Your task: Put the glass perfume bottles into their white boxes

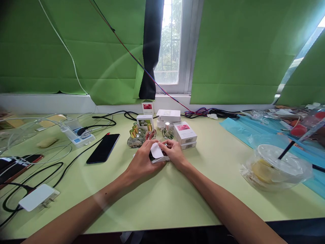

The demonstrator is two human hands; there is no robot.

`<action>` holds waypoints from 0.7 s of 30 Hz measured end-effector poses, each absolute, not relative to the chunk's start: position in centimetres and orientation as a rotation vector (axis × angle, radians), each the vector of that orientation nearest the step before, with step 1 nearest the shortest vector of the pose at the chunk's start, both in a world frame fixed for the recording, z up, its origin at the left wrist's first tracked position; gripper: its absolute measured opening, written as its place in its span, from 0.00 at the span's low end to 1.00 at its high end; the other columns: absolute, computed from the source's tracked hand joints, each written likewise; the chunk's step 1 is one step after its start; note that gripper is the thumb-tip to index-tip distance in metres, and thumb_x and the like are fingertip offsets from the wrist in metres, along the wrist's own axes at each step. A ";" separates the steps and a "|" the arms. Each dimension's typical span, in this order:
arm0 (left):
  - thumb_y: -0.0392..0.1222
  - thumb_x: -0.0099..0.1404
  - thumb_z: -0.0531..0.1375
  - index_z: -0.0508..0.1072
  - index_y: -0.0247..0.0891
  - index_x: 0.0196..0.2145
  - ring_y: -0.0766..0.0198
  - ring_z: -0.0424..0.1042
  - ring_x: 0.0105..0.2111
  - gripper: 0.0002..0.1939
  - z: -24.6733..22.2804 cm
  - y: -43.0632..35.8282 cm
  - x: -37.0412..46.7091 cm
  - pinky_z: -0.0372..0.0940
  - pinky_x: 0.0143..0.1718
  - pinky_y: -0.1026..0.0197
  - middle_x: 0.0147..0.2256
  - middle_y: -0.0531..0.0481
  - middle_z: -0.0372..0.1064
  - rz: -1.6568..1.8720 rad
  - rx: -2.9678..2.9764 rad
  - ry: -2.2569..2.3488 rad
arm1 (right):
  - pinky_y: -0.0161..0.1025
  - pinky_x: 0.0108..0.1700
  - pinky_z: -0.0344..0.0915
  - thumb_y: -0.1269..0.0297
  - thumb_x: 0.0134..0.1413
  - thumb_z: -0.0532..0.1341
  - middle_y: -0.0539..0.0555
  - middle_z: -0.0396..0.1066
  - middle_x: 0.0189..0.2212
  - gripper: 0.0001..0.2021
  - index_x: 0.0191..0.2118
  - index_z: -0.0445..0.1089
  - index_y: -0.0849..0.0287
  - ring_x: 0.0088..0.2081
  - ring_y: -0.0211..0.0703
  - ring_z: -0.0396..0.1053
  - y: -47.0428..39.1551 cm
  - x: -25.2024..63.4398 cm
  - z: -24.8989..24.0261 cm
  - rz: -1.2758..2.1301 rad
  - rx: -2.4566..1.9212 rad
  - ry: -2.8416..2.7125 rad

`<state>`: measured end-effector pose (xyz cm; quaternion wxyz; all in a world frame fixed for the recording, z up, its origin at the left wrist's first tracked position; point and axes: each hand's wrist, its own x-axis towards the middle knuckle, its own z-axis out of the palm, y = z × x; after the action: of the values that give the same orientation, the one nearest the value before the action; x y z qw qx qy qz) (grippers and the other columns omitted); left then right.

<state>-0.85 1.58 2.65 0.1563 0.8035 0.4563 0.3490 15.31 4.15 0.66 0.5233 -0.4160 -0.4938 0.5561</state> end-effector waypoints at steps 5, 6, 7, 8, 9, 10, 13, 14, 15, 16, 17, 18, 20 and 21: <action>0.41 0.54 0.67 0.66 0.44 0.56 0.52 0.73 0.47 0.31 2.5 1.7 -0.9 0.70 0.48 0.50 0.50 0.46 0.69 1.008 2.306 1.292 | 0.35 0.27 0.58 0.42 0.38 0.74 0.48 0.71 0.21 0.25 0.30 0.73 0.60 0.23 0.35 0.63 4.3 15.3 0.5 1.355 -0.983 -1.181; 0.41 0.54 0.67 0.66 0.44 0.56 0.52 0.73 0.47 0.32 2.5 1.7 -0.9 0.70 0.48 0.50 0.50 0.46 0.69 1.008 2.307 1.290 | 0.36 0.27 0.58 0.42 0.38 0.74 0.48 0.71 0.21 0.25 0.30 0.73 0.60 0.23 0.35 0.63 4.3 15.4 0.5 1.358 -0.983 -1.181; 0.41 0.54 0.67 0.66 0.44 0.56 0.52 0.73 0.47 0.32 2.5 1.7 -0.9 0.70 0.48 0.50 0.50 0.45 0.69 1.007 2.309 1.288 | 0.36 0.28 0.58 0.41 0.38 0.74 0.48 0.71 0.21 0.25 0.29 0.73 0.60 0.23 0.35 0.63 4.3 15.4 0.5 1.359 -0.984 -1.181; 0.41 0.54 0.67 0.66 0.44 0.56 0.51 0.72 0.47 0.32 2.5 1.7 -0.9 0.70 0.48 0.50 0.50 0.45 0.69 1.005 2.313 1.285 | 0.36 0.28 0.59 0.41 0.38 0.74 0.48 0.70 0.21 0.25 0.29 0.73 0.60 0.23 0.35 0.63 4.3 15.4 0.5 1.360 -0.985 -1.182; 0.41 0.54 0.67 0.65 0.44 0.56 0.51 0.72 0.48 0.32 2.5 1.7 -0.9 0.70 0.48 0.50 0.50 0.45 0.69 1.003 2.315 1.285 | 0.36 0.28 0.59 0.41 0.38 0.74 0.48 0.70 0.21 0.25 0.29 0.73 0.60 0.23 0.36 0.63 4.3 15.4 0.5 1.359 -0.987 -1.185; 0.41 0.54 0.67 0.65 0.44 0.56 0.51 0.72 0.47 0.32 2.4 1.7 -0.9 0.70 0.48 0.50 0.50 0.45 0.69 1.002 2.314 1.287 | 0.36 0.28 0.58 0.41 0.38 0.74 0.47 0.70 0.21 0.25 0.29 0.73 0.60 0.23 0.35 0.63 4.3 15.4 0.5 1.355 -0.990 -1.189; 0.42 0.53 0.67 0.65 0.44 0.57 0.52 0.73 0.46 0.33 2.3 1.7 -0.9 0.71 0.46 0.50 0.50 0.45 0.69 1.008 2.299 1.301 | 0.36 0.27 0.58 0.41 0.39 0.74 0.47 0.68 0.20 0.25 0.29 0.73 0.60 0.22 0.35 0.61 4.3 15.3 0.6 1.334 -1.000 -1.204; 0.42 0.53 0.67 0.65 0.44 0.57 0.52 0.73 0.46 0.33 2.3 1.7 -0.9 0.71 0.46 0.50 0.50 0.45 0.70 1.015 2.293 1.306 | 0.36 0.27 0.57 0.41 0.39 0.74 0.46 0.68 0.20 0.25 0.29 0.73 0.60 0.22 0.35 0.61 4.3 15.3 0.6 1.330 -1.003 -1.205; 0.42 0.53 0.67 0.65 0.44 0.57 0.52 0.73 0.46 0.33 2.3 1.7 -0.9 0.71 0.46 0.50 0.51 0.45 0.70 1.021 2.289 1.309 | 0.36 0.27 0.57 0.41 0.39 0.73 0.46 0.68 0.20 0.25 0.29 0.73 0.60 0.22 0.35 0.61 4.3 15.3 0.7 1.325 -1.006 -1.205; 0.42 0.53 0.67 0.65 0.44 0.57 0.51 0.73 0.46 0.33 2.2 1.7 -0.9 0.71 0.46 0.50 0.51 0.45 0.69 1.028 2.286 1.310 | 0.36 0.27 0.57 0.41 0.39 0.73 0.46 0.68 0.20 0.25 0.29 0.73 0.60 0.22 0.35 0.60 4.3 15.2 0.7 1.322 -1.008 -1.204; 0.42 0.53 0.68 0.65 0.44 0.57 0.51 0.73 0.47 0.33 2.2 1.7 -0.9 0.71 0.46 0.50 0.51 0.45 0.69 1.032 2.285 1.312 | 0.36 0.27 0.57 0.41 0.39 0.73 0.46 0.67 0.19 0.25 0.29 0.73 0.60 0.22 0.35 0.60 4.2 15.2 0.7 1.320 -1.010 -1.202; 0.43 0.53 0.68 0.64 0.44 0.57 0.51 0.73 0.47 0.34 2.3 1.7 -0.9 0.71 0.47 0.50 0.51 0.45 0.69 1.035 2.284 1.314 | 0.36 0.27 0.57 0.41 0.39 0.73 0.46 0.67 0.19 0.25 0.29 0.73 0.60 0.22 0.34 0.60 4.2 15.2 0.7 1.318 -1.009 -1.202; 0.43 0.53 0.68 0.64 0.44 0.57 0.51 0.73 0.47 0.34 2.3 1.6 -0.8 0.71 0.47 0.50 0.52 0.45 0.69 1.031 2.280 1.318 | 0.36 0.26 0.56 0.41 0.39 0.73 0.46 0.67 0.19 0.25 0.29 0.73 0.60 0.22 0.34 0.60 4.2 15.2 0.7 1.317 -1.008 -1.203; 0.43 0.53 0.68 0.64 0.44 0.57 0.51 0.73 0.47 0.34 2.4 1.6 -0.8 0.71 0.46 0.50 0.51 0.45 0.70 1.029 2.276 1.322 | 0.36 0.26 0.57 0.41 0.39 0.73 0.46 0.67 0.20 0.24 0.29 0.73 0.60 0.22 0.34 0.60 4.2 15.2 0.8 1.319 -1.007 -1.207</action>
<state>-0.83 1.63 2.39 0.1573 0.7954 0.4619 0.3596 15.17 4.18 0.75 0.5183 -0.4199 -0.5029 0.5496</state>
